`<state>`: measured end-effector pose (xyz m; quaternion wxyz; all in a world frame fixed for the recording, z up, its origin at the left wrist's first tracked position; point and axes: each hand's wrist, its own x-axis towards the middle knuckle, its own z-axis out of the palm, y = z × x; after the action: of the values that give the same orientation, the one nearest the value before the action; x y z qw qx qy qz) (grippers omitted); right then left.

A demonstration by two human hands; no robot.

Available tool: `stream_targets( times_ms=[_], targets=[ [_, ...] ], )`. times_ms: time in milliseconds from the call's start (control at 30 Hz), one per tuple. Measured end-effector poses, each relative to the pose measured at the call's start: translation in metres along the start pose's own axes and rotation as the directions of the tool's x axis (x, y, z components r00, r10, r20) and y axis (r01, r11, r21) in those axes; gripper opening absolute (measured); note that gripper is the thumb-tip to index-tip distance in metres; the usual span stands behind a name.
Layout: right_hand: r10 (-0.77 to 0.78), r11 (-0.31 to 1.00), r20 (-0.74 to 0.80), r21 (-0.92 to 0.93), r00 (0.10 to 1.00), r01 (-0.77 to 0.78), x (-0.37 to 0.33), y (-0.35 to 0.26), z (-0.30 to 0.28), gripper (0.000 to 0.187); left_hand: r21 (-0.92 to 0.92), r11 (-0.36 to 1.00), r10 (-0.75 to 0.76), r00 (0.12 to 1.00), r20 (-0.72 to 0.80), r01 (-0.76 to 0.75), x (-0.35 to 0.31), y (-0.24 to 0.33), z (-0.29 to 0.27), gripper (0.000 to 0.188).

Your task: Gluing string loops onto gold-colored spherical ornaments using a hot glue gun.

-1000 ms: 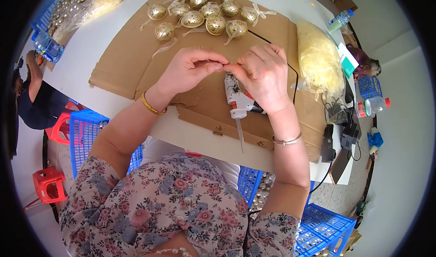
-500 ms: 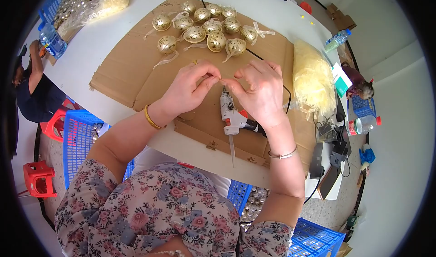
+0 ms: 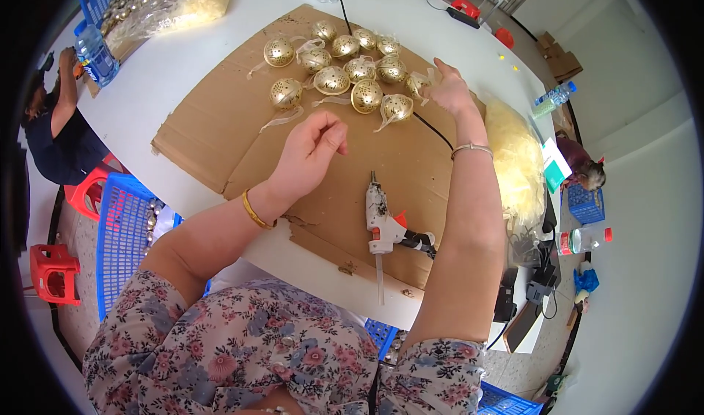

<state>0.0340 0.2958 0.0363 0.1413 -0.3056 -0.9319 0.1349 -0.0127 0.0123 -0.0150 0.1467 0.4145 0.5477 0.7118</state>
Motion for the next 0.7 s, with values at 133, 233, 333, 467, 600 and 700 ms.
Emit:
stream_targets(
  times_ms=[133,233,333,467,600,700],
  targets=[
    [0.08,0.975,0.139,0.194,0.987,-0.106,0.016,0.0,0.009,0.092,-0.014,0.999,0.049,0.998,0.038,-0.049,0.0,-0.002,0.003,0.006],
    [0.054,0.976,0.18,0.196,0.982,-0.09,0.013,0.0,0.012,0.093,-0.01,0.998,0.057,0.997,0.058,-0.056,0.0,-0.003,0.003,0.001],
    [0.047,0.978,0.183,0.191,0.982,-0.082,0.0,-0.005,0.001,0.092,-0.12,0.993,-0.012,0.997,0.071,0.021,0.002,-0.007,0.004,0.004],
    [-0.023,0.969,0.011,0.245,1.0,0.02,-0.028,-0.016,-0.015,0.085,-0.112,0.991,-0.06,0.994,0.087,0.069,0.003,-0.004,0.002,0.01],
    [-0.189,0.936,-0.155,0.269,0.97,0.226,-0.07,-0.04,-0.032,0.085,-0.031,0.994,-0.098,0.986,0.131,0.103,0.003,-0.002,-0.002,0.016],
    [-0.309,0.894,-0.244,0.253,0.919,0.369,-0.102,-0.057,-0.034,0.09,0.005,0.994,-0.11,0.982,0.156,0.111,0.002,-0.003,-0.003,0.019]
  ],
)
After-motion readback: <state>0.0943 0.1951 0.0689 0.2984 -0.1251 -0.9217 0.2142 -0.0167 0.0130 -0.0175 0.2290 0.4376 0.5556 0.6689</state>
